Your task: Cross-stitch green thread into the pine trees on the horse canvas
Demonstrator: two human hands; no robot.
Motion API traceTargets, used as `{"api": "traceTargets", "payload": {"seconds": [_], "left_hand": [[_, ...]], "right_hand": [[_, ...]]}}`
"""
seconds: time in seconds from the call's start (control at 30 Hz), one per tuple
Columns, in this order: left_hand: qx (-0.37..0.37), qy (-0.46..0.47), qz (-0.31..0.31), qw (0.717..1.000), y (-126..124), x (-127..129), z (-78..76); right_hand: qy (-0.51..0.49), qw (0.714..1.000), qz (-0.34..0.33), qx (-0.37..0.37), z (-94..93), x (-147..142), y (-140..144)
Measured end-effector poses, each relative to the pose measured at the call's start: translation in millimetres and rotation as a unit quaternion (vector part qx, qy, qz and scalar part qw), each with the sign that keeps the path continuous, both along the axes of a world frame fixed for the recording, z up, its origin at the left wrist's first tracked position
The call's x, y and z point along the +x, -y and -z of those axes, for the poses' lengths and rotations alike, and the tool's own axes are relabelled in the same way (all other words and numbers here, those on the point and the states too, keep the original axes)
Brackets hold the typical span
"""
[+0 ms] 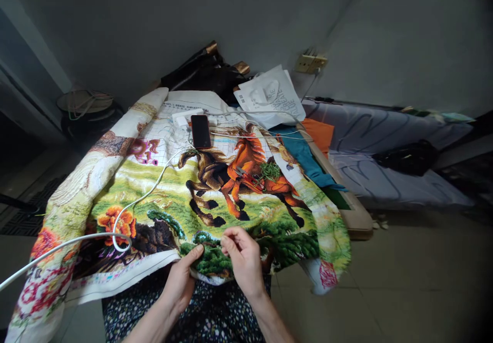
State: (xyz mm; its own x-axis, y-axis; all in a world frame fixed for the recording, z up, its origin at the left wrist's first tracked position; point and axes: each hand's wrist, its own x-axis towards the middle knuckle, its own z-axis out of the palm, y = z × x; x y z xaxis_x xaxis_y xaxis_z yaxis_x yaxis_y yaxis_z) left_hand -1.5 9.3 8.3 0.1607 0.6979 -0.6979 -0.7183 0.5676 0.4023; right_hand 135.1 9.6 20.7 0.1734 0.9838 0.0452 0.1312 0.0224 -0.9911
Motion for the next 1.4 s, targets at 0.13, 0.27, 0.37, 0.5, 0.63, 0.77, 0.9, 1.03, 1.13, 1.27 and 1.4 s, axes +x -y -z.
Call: {"api": "traceTargets", "payload": {"seconds": [0.13, 0.27, 0.37, 0.5, 0.63, 0.77, 0.9, 1.03, 1.13, 1.27, 1.4], "left_hand": [[-0.007, 0.005, -0.007, 1.0, 0.1, 0.5, -3.4], [-0.009, 0.0, -0.007, 1.0, 1.2, -0.9, -5.4], [-0.006, -0.001, 0.002, 1.0, 1.6, -1.9, -3.7], [0.008, -0.002, 0.017, 1.0, 1.8, -2.3, -1.1], [0.002, -0.003, 0.017, 1.0, 1.0, -1.7, -1.8], [0.004, -0.002, 0.009, 1.0, 0.9, -1.5, -3.0], [0.003, -0.007, 0.016, 1.0, 1.8, -1.8, -2.3], [-0.002, -0.006, 0.002, 1.0, 1.7, -1.6, -1.6], [-0.004, -0.005, -0.009, 1.0, 1.3, -1.0, -1.5], [0.009, -0.005, 0.003, 1.0, 1.6, -0.7, -1.9], [0.006, -0.015, 0.01, 1.0, 2.0, -1.1, -1.9]], "right_hand": [[0.029, 0.996, 0.075, 0.044, -1.3, 3.6, 2.9], [0.087, 0.984, 0.133, 0.086, 6.1, 0.6, 6.7], [0.056, 0.982, 0.165, 0.078, 12.0, -2.3, 7.7], [-0.101, 0.982, 0.157, 0.004, 13.8, -2.3, 3.5], [-0.202, 0.974, 0.097, -0.035, 11.1, 1.6, -1.2], [-0.208, 0.973, 0.097, -0.016, 8.8, 1.7, -0.5], [-0.146, 0.987, 0.068, 0.0, 5.7, -1.3, 2.0], [-0.119, 0.989, 0.089, 0.02, 3.7, 6.5, -2.9], [-0.096, 0.991, 0.091, 0.023, 2.4, 14.5, -9.2], [-0.091, 0.995, 0.029, -0.02, 0.6, 15.0, -10.6], [-0.064, 0.994, -0.01, -0.09, 1.4, 8.8, -0.4]]}}
